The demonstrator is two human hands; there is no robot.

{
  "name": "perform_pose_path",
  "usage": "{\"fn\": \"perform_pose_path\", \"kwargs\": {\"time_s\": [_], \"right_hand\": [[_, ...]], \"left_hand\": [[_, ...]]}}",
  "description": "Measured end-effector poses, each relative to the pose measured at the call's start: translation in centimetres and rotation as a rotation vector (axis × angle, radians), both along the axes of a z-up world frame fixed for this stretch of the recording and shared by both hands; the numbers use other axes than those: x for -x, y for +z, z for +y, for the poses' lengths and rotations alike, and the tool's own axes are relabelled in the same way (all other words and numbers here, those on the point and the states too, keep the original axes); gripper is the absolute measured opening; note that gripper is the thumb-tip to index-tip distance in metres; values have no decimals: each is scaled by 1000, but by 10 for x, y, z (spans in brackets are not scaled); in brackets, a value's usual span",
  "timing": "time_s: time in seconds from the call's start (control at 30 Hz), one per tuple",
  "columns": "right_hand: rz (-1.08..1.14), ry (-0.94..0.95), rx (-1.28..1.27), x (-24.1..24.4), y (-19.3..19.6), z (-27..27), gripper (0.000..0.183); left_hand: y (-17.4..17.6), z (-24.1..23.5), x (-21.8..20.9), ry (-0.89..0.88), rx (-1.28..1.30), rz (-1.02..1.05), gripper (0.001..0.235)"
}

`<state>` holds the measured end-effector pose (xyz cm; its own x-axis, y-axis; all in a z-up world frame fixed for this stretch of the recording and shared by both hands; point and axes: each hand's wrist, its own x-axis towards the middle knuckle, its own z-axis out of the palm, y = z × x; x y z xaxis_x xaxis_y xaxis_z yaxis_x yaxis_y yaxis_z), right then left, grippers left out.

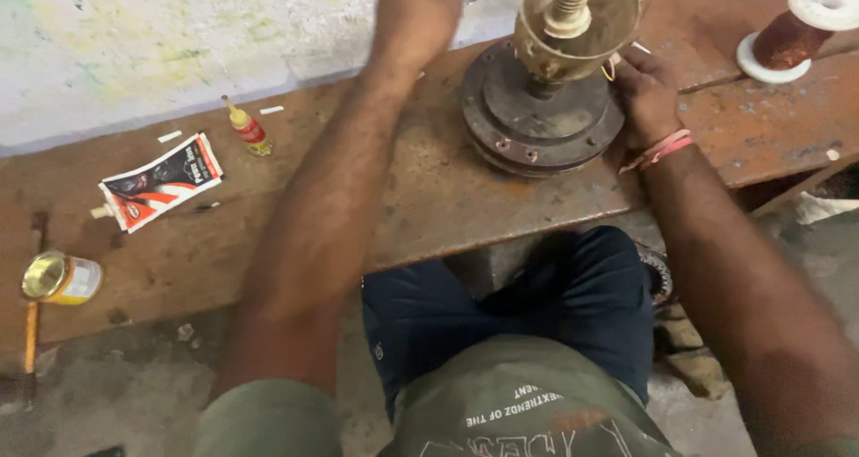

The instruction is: The person assembles an electrical motor by cleaning the rotor housing, applying lubricant, and securing the end cap with a screwdriver. They then flip the motor and tighten additional screws on the base.

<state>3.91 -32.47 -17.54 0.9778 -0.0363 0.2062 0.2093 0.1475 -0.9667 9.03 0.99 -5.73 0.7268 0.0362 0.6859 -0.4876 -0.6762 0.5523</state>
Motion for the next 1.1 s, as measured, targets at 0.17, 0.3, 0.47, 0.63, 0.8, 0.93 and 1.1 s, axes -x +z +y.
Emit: {"fn": "perform_pose_path", "kwargs": {"time_s": [0.17,0.3,0.47,0.63,0.8,0.93,1.1], "right_hand": [[-390,-451,704,50,32,11,25],[-317,-357,665,135,48,45,29],[-620,-460,983,135,48,59,52],[166,167,-96,56,26,-2,54],[-425,80,1235,-37,24,-17,29],[-145,438,71,-45,36,22,27],[-538,156,524,-29,63,33,26]], "left_hand": [[-43,-9,-3,-93,-234,542,41],[-43,-16,-3,-181,-45,798,44],[-22,-27,24,-149,-35,921,50],[-10,-15,82,-102,-118,1016,46],[-14,-23,142,-123,40,1108,46],[-3,-15,162,-164,-235,848,46],[60,-19,152,-217,-55,93,37]]}}
